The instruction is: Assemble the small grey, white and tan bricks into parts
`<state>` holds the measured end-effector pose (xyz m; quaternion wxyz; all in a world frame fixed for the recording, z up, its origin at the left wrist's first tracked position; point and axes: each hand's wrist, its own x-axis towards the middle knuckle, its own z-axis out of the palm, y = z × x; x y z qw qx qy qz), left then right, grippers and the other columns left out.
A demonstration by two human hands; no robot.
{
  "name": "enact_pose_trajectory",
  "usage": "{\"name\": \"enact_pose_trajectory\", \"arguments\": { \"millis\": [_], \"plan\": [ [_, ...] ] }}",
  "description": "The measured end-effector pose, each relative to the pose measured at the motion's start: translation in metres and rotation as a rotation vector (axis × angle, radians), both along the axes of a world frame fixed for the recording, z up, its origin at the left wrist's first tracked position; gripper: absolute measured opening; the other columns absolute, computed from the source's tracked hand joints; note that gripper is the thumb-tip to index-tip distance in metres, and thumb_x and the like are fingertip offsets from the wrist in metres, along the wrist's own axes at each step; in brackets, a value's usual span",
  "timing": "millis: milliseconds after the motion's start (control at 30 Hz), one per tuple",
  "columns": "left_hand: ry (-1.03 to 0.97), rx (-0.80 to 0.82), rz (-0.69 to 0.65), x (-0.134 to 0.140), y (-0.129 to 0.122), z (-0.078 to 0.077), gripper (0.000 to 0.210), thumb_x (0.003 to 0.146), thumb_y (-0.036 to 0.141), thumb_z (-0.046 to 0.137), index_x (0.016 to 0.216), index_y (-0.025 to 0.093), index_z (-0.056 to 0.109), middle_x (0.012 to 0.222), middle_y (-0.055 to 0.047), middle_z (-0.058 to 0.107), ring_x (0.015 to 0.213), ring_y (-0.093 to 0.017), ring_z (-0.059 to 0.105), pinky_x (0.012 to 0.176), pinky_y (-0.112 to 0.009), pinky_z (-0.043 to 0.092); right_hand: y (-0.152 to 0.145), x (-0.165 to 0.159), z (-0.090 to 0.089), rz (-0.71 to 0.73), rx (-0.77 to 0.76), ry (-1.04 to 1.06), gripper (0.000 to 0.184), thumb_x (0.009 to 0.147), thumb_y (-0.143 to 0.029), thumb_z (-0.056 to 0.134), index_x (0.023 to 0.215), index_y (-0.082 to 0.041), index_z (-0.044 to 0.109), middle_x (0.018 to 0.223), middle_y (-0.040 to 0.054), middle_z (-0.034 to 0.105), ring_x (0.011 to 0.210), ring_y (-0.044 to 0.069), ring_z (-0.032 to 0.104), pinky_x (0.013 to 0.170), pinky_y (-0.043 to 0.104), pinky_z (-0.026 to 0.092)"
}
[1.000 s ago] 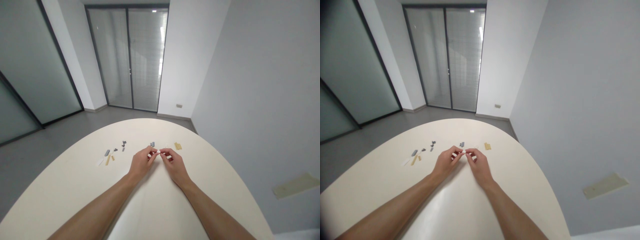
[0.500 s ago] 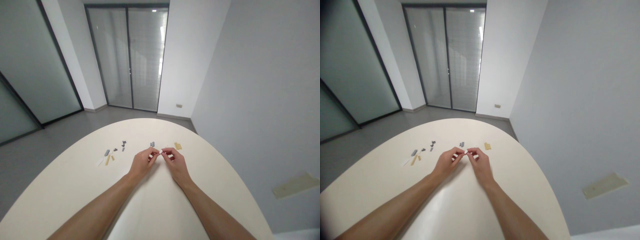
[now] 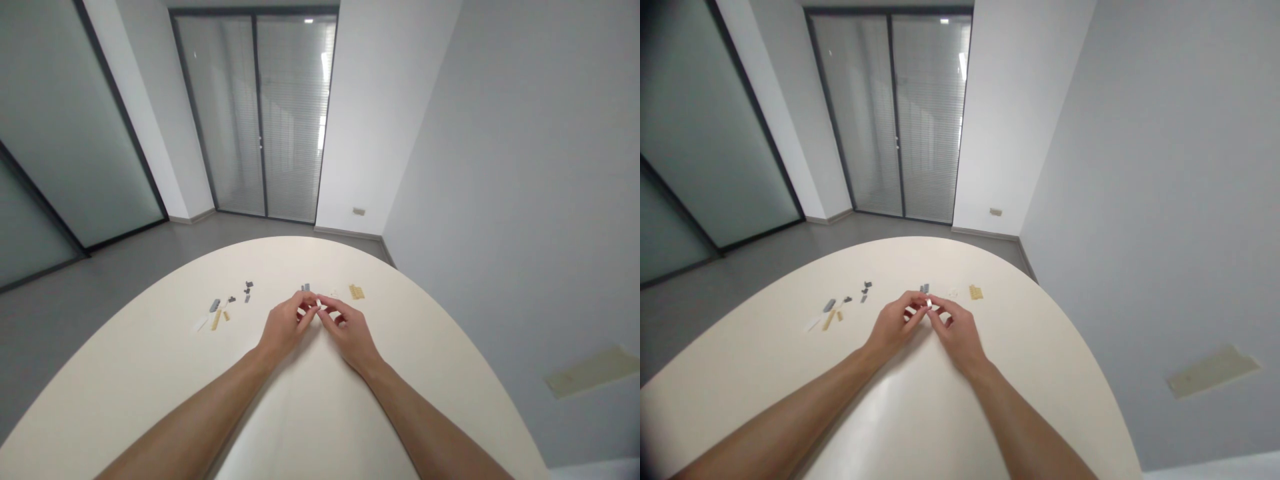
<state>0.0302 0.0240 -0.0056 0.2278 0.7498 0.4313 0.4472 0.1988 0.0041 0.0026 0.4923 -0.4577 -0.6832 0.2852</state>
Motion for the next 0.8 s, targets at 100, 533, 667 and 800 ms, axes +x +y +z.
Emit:
{"name": "enact_pose_trajectory", "arguments": {
  "millis": [100, 533, 667, 800],
  "plan": [
    [0.003, 0.012, -0.004, 0.0002, -0.0004, 0.0012, 0.017, 0.093, 0.026, 0.056, 0.108, 0.025, 0.062, 0.097, 0.001, 0.074, 0.079, -0.013, 0.068, 0.07, -0.024, 0.054, -0.0006, -0.0008, 0.0004, -0.005, 0.002, 0.014, 0.029, 0.092, -0.033, 0.06, 0.118, -0.024, 0.066, 0.114, 0.0066, 0.073, 0.092, 0.019, 0.069, 0.064, 0.027, 0.05],
    [-0.019, -0.032, 0.005, 0.0005, -0.0007, 0.0025, 0.012, 0.092, 0.032, 0.059, 0.101, 0.025, 0.062, 0.09, 0.002, 0.075, 0.073, -0.013, 0.069, 0.068, -0.024, 0.053, -0.0044, -0.0017, 0.0024, -0.008, -0.015, -0.021, 0.02, 0.095, -0.031, 0.055, 0.11, -0.024, 0.065, 0.108, 0.0051, 0.074, 0.093, 0.018, 0.07, 0.066, 0.026, 0.049],
    [-0.002, -0.03, 0.015, 0.0014, -0.0013, 0.0043, 0.013, 0.093, 0.034, 0.057, 0.102, 0.025, 0.061, 0.089, 0.002, 0.075, 0.073, -0.014, 0.069, 0.068, -0.025, 0.052, -0.0047, -0.002, 0.0026, -0.011, -0.017, -0.023, 0.02, 0.095, -0.029, 0.053, 0.111, -0.024, 0.064, 0.109, 0.0048, 0.074, 0.094, 0.018, 0.07, 0.067, 0.026, 0.048],
    [0.019, -0.019, 0.028, 0.0016, -0.0018, 0.0052, 0.014, 0.094, 0.034, 0.055, 0.104, 0.025, 0.06, 0.088, 0.002, 0.075, 0.073, -0.014, 0.068, 0.068, -0.026, 0.052, -0.005, -0.0026, 0.0027, -0.014, -0.018, -0.02, 0.021, 0.095, -0.026, 0.052, 0.112, -0.024, 0.063, 0.11, 0.0052, 0.074, 0.095, 0.018, 0.069, 0.068, 0.026, 0.049]
  ]
}}
